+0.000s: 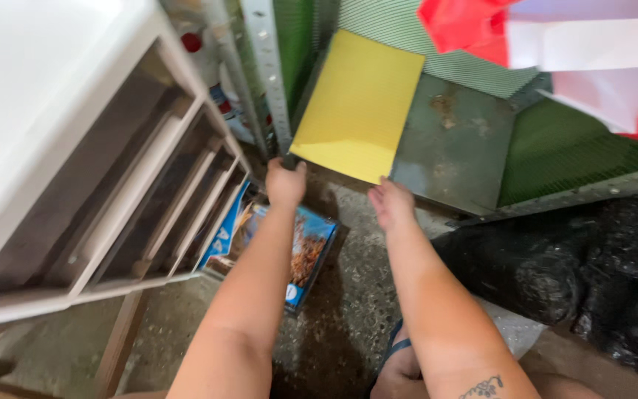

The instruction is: The person sits on the floor and organizes stationery items by moving packages of photo paper, inkjet paper, and photo stickers from a metal shelf into a white plastic drawer unit. The person handles each package individually, placing them into the open drawer.

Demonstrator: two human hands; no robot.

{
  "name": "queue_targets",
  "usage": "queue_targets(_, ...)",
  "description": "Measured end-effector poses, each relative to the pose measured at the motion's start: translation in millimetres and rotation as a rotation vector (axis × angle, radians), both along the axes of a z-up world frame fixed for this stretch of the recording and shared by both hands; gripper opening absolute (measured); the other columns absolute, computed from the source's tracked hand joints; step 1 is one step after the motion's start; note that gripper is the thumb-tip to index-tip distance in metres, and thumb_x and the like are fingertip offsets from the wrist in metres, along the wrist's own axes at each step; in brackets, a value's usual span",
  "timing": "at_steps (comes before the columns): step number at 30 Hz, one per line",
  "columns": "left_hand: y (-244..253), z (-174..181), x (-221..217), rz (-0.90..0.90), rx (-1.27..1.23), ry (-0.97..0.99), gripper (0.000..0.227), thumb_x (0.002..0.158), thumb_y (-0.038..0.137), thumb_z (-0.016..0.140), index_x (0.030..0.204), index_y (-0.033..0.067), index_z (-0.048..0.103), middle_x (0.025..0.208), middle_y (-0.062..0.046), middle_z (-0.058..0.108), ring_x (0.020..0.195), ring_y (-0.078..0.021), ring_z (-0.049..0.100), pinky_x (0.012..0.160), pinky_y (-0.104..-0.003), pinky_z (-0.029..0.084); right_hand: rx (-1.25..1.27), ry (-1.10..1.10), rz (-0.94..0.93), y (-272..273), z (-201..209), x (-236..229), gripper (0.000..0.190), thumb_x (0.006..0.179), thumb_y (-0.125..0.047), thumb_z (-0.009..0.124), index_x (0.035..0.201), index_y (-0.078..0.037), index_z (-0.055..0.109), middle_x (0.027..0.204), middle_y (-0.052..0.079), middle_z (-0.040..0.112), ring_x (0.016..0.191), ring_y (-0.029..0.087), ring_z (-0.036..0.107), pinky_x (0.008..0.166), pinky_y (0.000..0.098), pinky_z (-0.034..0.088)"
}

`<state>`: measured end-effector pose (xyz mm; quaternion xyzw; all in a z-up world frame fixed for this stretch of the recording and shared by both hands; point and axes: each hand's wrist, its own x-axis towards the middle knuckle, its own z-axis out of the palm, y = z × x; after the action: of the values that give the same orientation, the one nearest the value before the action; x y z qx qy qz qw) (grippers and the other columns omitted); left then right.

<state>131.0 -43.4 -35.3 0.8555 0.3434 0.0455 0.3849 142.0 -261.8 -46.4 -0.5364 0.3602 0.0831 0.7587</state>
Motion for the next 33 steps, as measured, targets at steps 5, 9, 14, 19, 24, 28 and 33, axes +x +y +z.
queue_targets(5,0,-5,35,-0.006,0.048,0.015,0.056,0.077,0.051,0.079,0.101,0.0011,0.069,0.096,-0.020,0.075,0.103,-0.0382,0.074,0.091,-0.045,0.059,0.169,0.047,-0.063,4,9,1,0.046,0.100,-0.014,0.068,0.132,0.011,0.045,0.103,0.015,0.052,0.104,0.030,0.066,0.098,0.0407,0.061)
queue_targets(9,-14,0,28,-0.008,0.137,-0.004,0.049,0.080,0.048,0.077,0.095,0.0012,0.074,0.087,-0.017,0.074,0.094,-0.0382,0.075,0.086,-0.044,0.059,0.115,0.055,-0.071,4,7,6,0.044,0.102,-0.014,0.066,0.130,0.012,0.046,0.104,0.020,0.062,0.101,0.031,0.072,0.092,0.0398,0.065)
queue_targets(14,-20,13,26,0.186,0.004,-0.097,0.023,0.080,0.029,0.079,0.092,0.0095,0.077,0.085,-0.007,0.076,0.092,-0.0320,0.076,0.084,-0.042,0.061,0.060,0.051,-0.043,7,1,8,0.049,0.104,-0.011,0.060,0.147,-0.008,0.037,0.110,0.020,0.062,0.103,0.032,0.073,0.097,0.0471,0.063)
queue_targets(19,-24,11,13,0.275,-0.211,-0.134,0.019,0.074,0.031,0.074,0.082,0.0141,0.071,0.081,-0.006,0.073,0.092,-0.0305,0.075,0.085,-0.044,0.059,0.009,0.009,-0.088,-6,5,-25,0.043,0.105,-0.012,0.055,0.147,-0.015,0.044,0.116,0.021,0.062,0.108,0.031,0.071,0.101,0.0435,0.059)
queue_targets(24,-27,-1,-11,0.304,-0.743,-0.153,0.037,0.072,0.024,0.075,0.108,0.0131,0.072,0.101,-0.013,0.072,0.095,-0.0303,0.071,0.068,-0.050,0.064,0.156,0.095,-0.431,-18,-15,-68,0.035,0.093,-0.031,0.066,0.125,-0.022,0.055,0.091,0.005,0.057,0.077,0.021,0.064,0.080,0.0319,0.066)
queue_targets(28,-39,1,-23,0.150,-0.895,-0.131,0.048,0.089,0.013,0.074,0.135,0.0028,0.064,0.117,-0.024,0.071,0.100,-0.0365,0.073,0.075,-0.047,0.065,0.343,0.037,-0.424,1,-7,-78,0.039,0.099,-0.026,0.065,0.133,-0.019,0.048,0.114,0.010,0.050,0.114,0.032,0.058,0.104,0.0493,0.052)
queue_targets(33,-54,4,-50,0.155,-0.995,-0.130,0.034,0.092,0.008,0.071,0.125,0.0001,0.071,0.105,-0.026,0.074,0.086,-0.0333,0.075,0.067,-0.043,0.065,0.284,0.018,-0.314,-4,13,-84,0.040,0.106,-0.018,0.060,0.141,-0.023,0.042,0.135,0.016,0.054,0.129,0.039,0.057,0.111,0.0588,0.047)
